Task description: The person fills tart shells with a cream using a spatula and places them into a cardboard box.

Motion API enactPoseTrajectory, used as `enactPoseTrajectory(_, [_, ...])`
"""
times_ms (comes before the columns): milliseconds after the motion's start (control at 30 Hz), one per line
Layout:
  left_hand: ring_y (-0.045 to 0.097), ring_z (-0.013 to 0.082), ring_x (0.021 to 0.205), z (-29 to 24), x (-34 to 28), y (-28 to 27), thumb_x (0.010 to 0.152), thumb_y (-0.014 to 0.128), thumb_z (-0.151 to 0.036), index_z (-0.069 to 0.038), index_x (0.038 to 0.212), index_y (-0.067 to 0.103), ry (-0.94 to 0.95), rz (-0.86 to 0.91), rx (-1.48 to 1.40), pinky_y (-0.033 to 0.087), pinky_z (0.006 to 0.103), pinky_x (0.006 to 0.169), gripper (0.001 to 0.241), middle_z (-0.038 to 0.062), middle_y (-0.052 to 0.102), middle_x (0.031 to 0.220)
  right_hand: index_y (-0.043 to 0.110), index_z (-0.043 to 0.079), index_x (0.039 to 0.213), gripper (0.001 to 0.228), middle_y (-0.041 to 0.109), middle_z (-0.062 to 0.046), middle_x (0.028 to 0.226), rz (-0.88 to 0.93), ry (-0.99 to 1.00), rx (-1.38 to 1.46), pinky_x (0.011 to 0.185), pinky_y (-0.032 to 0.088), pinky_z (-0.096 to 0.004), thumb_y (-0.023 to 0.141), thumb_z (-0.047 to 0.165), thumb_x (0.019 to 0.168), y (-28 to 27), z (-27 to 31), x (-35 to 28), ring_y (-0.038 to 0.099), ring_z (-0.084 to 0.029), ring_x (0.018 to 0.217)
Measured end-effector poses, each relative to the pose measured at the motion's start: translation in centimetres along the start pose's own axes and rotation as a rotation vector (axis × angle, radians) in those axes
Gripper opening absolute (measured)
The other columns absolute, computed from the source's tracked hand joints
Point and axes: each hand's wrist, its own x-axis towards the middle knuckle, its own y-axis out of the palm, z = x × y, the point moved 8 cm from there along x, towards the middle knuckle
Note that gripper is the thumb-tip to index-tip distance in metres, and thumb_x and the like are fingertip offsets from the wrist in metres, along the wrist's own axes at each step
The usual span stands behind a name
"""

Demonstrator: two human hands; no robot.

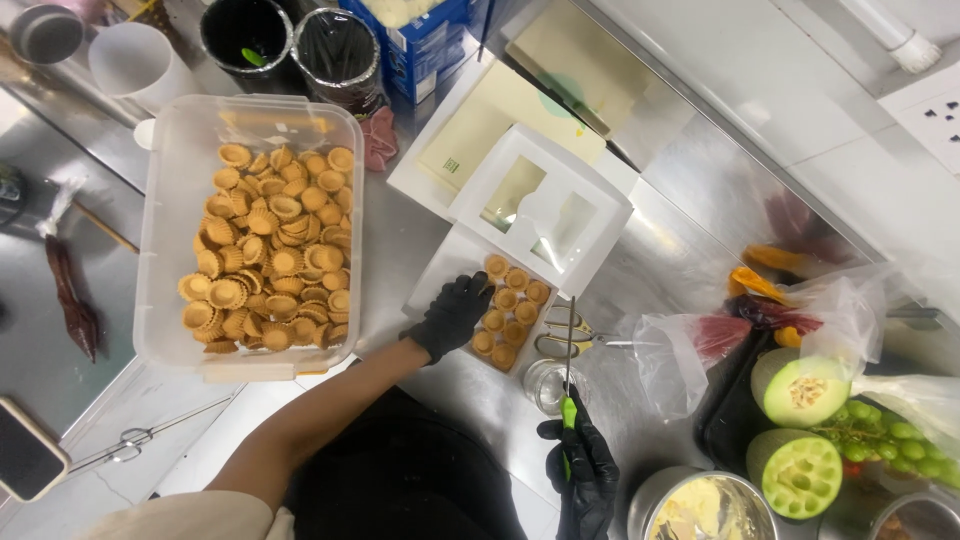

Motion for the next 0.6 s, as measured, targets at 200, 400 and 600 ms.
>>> enactPoseTrajectory(200, [0.061,0.0281,0.109,-4.4,-8.1,-17.4,0.092,0.068,-0.009,-0.004,0.122,0.066,0.468,-0.576,0.046,0.055,0.0407,0.090,0.030,0.014,0.061,0.128,0.056,0.000,0.145,0.047,0.073,-0.024,0.096,-0.009,0.106,0.058,0.041,0.037,-0.020,0.052,0.004,0.099,-2.2,-2.2,0.9,0.051,-0.009,0.049])
enactPoseTrajectory(400, [0.064,0.0329,0.089,16.4,-13.2,-18.1,0.099,0.065,-0.022,-0.007,0.097,0.069,-0.209,-0.412,0.450,0.054,0.0456,0.076,0.016,0.016,0.066,0.095,0.057,-0.002,0.142,0.044,0.073,-0.025,0.098,0.046,0.028,0.052,0.039,0.039,-0.023,0.052,0.003,0.098,-1.7,-2.4,2.1,0.054,-0.012,0.050])
enactPoseTrajectory(600, [0.068,0.0339,0.093,25.2,-15.6,-12.9,0.090,0.058,-0.012,-0.010,0.103,0.070,-0.158,-0.308,0.429,0.055,0.0468,0.079,0.018,0.014,0.070,0.100,0.058,0.003,0.142,0.046,0.073,-0.027,0.097,0.116,0.193,-0.041,0.038,0.041,-0.025,0.053,0.008,0.097,0.9,-2.2,3.1,0.055,-0.016,0.048])
